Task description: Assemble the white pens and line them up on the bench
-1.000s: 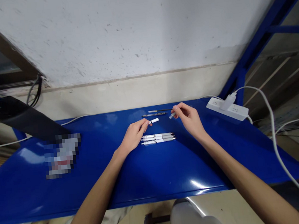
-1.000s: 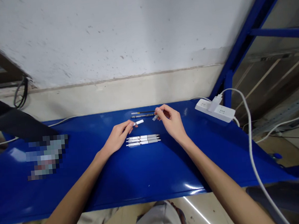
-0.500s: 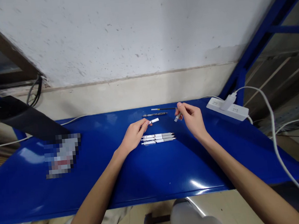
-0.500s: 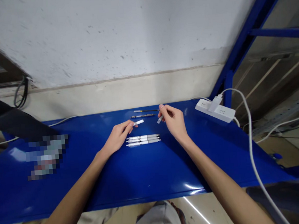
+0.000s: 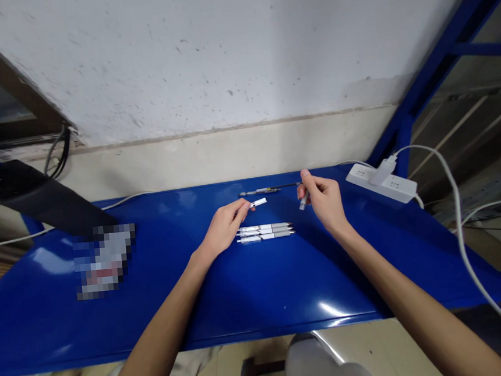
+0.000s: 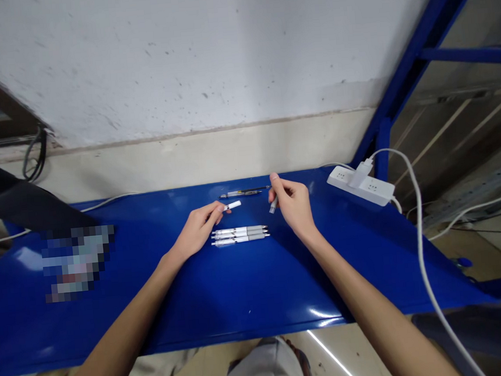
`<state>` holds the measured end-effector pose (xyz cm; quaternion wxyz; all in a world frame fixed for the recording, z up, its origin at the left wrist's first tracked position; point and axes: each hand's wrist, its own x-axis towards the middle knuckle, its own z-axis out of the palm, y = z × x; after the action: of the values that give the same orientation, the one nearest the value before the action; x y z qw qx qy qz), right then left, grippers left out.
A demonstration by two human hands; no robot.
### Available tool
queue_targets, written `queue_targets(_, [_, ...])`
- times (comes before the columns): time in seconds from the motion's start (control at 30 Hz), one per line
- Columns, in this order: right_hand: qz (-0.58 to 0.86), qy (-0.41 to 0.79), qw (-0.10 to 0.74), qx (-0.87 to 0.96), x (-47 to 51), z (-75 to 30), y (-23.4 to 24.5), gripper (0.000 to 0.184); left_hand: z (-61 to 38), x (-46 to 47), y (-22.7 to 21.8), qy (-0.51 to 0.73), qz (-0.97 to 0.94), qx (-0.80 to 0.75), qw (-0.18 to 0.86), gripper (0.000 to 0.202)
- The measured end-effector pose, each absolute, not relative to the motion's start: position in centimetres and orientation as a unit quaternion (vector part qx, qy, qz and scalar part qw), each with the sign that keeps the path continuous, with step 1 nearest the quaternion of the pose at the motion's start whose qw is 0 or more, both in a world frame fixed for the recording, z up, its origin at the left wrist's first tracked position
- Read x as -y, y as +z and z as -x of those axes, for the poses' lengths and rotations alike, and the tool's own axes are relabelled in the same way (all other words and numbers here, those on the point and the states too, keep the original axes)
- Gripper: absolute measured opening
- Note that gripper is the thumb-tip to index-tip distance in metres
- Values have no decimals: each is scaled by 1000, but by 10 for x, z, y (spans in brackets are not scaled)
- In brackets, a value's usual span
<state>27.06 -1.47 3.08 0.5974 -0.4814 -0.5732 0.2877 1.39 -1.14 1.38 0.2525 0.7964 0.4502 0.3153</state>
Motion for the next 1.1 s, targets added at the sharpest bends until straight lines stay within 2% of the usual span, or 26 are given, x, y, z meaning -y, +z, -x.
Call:
queue_targets(0.57, [456, 299, 589, 596, 14, -271, 30, 53, -14, 11, 13, 313, -798, -449, 250, 42])
queue_targets(1.1, [439, 306, 568, 624, 14, -268, 29, 30, -15, 11, 12, 313, -801, -446, 246, 42])
